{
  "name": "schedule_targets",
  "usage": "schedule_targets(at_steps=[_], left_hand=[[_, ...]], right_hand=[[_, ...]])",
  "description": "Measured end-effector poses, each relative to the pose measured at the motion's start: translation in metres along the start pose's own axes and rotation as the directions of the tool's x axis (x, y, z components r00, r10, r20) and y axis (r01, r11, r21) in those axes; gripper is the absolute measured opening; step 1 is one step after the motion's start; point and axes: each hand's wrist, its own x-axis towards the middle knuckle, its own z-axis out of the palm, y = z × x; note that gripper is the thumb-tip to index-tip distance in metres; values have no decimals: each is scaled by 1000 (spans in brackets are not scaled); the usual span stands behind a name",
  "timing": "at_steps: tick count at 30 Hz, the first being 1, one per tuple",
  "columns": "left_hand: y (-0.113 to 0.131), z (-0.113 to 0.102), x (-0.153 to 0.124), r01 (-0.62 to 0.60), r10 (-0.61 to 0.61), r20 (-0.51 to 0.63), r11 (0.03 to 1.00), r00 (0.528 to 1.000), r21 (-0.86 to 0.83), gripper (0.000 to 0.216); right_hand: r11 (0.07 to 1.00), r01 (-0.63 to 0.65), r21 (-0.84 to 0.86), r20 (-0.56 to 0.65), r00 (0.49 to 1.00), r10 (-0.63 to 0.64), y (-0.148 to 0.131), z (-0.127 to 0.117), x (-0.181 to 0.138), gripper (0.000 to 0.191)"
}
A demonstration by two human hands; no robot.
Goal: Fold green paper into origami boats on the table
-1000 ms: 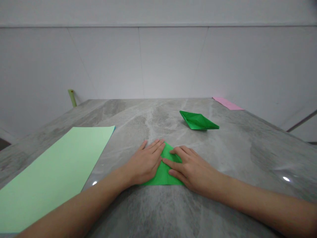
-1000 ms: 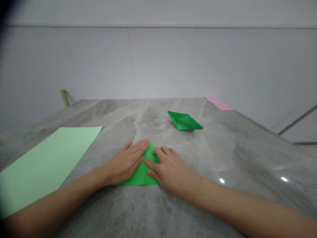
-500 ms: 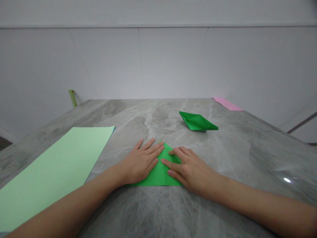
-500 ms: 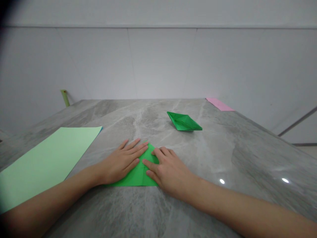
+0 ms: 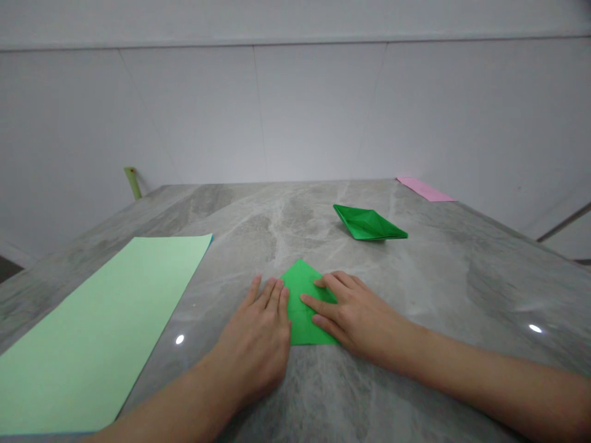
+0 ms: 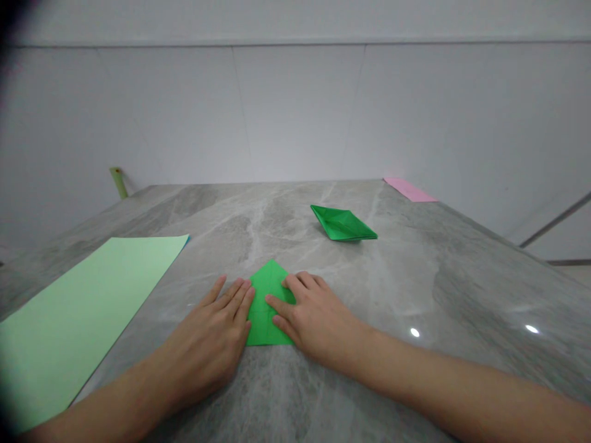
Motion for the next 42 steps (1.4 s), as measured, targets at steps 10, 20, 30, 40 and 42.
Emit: schedule_targets(at_steps=[10,20,30,40,42], left_hand=[[-5,-3,-34,73,-74,75,997,994,15,52],[-4,-1,-52,164,-164,11,986,986,-29,54],[4,-5,-28,258,-258,-12,966,966,-13,51],[-14,-2,-17,-63,67,27,991,997,-119,52],[-15,-6,-8,-57,63,35,989,997,-137,54]], right_hand=[[1000,8,-4,-53,999,-8,-1,1,-1,30],[1000,14,1,-70,997,-14,1,4,-2,30],[1000,22,-20,-67,997,-23,0,4,0,31],[1000,3,-13,-51,999,-4,0,5,-1,31],[1000,0,-17,-41,999,-1,1,6,-1,31]])
